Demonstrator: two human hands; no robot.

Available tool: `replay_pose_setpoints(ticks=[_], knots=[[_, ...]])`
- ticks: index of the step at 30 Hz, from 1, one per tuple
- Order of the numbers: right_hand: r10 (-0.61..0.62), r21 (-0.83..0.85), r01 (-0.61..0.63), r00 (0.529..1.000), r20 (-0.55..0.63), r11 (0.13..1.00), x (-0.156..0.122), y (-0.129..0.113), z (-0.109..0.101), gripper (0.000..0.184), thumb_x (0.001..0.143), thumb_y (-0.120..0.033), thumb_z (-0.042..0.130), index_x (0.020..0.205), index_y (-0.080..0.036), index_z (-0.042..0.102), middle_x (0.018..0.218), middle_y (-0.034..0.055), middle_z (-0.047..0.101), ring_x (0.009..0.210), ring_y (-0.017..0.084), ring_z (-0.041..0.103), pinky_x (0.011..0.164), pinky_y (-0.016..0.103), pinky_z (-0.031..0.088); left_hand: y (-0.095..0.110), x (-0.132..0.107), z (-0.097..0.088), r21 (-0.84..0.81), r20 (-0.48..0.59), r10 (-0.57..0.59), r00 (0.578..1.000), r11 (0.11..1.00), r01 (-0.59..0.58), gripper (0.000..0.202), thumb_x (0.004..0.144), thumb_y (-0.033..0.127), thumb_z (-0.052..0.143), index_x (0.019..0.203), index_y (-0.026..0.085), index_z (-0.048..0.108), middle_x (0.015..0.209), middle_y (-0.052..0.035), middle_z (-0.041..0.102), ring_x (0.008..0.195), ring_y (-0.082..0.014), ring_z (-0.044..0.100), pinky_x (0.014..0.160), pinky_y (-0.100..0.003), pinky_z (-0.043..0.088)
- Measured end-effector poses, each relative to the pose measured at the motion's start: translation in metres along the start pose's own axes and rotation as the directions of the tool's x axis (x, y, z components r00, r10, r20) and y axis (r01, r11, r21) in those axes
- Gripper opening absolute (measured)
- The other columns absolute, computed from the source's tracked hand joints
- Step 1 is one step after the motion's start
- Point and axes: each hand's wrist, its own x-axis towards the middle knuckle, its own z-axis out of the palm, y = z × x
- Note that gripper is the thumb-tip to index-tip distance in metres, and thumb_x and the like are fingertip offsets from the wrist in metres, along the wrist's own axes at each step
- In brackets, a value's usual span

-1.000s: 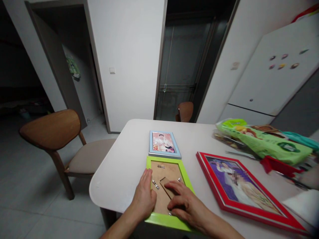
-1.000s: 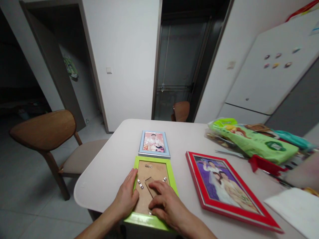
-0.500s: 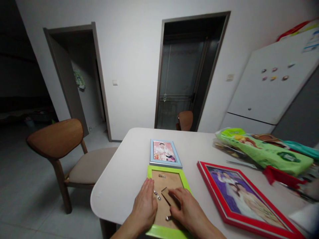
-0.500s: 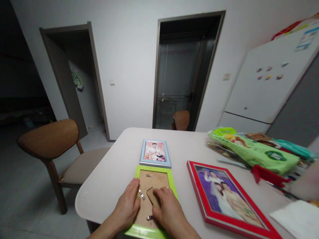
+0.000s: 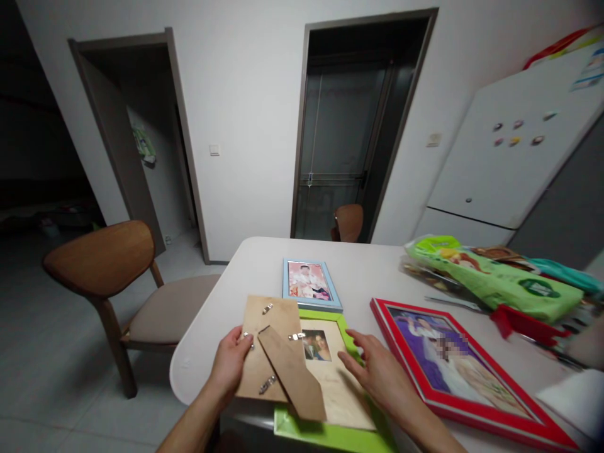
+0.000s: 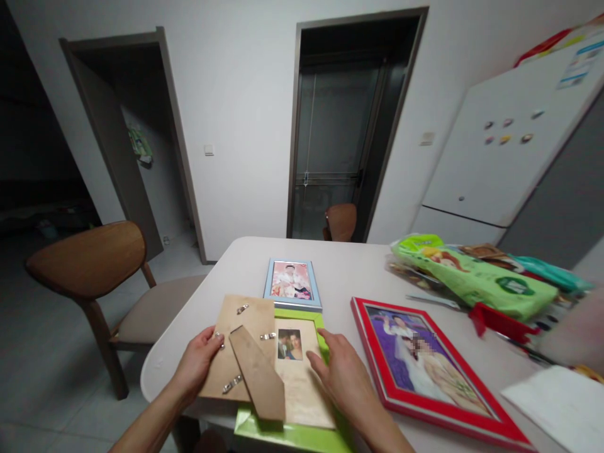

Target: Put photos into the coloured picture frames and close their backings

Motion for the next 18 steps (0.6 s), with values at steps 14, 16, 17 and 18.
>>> replay_pose_setpoints(ticks=[14,16,17,18], knots=[[0.333,0.732,-0.488,0.87,0.364,0.474,0.002,0.006,-0.022,0.068,0.065,-0.022,0.044,0.128,-0.017,0.018,0.056,-0.0019,0.059,0.048,0.016,0.056,0.046,0.026,0.041,0.009,0.007,-0.037,0.443,-0.176,0.139,0.974,0.895,-0.048,0.043,0.061,0.019,0.056,0.103,0.012,0.049,0.11,-0.0102,0.05,0.11,-0.0247,0.038,0.089,-0.033,0.029],[0.297,0.822,-0.484,0.866,0.402,0.301,0.0,-0.01,-0.035,0.073,0.065,-0.02,0.047,0.129,-0.024,0.013,0.053,-0.0045,0.058,0.043,0.015,0.055,0.044,0.024,0.041,0.021,0.0,-0.001,0.436,-0.112,0.177,0.978,0.893,-0.112,0.043,0.066,0.023,0.054,0.107,0.013,0.047,0.114,-0.0098,0.047,0.108,-0.0224,0.04,0.088,-0.032,0.032],[0.287,0.844,-0.464,0.875,0.39,0.27,0.001,-0.019,-0.04,0.075,0.064,-0.018,0.049,0.129,-0.025,0.014,0.052,-0.0054,0.057,0.04,0.013,0.053,0.041,0.023,0.04,0.028,-0.005,0.021,0.422,-0.065,0.185,0.981,0.896,-0.141,0.042,0.068,0.027,0.054,0.108,0.015,0.047,0.113,-0.0082,0.049,0.103,-0.0208,0.045,0.085,-0.03,0.035],[0.277,0.86,-0.439,0.887,0.369,0.259,0.002,-0.028,-0.045,0.076,0.062,-0.016,0.051,0.129,-0.026,0.015,0.051,-0.0058,0.057,0.037,0.011,0.051,0.04,0.021,0.038,0.036,-0.01,0.044,0.394,-0.007,0.192,0.981,0.903,-0.174,0.043,0.069,0.03,0.054,0.109,0.016,0.046,0.11,-0.0075,0.051,0.099,-0.0198,0.048,0.081,-0.029,0.039]])
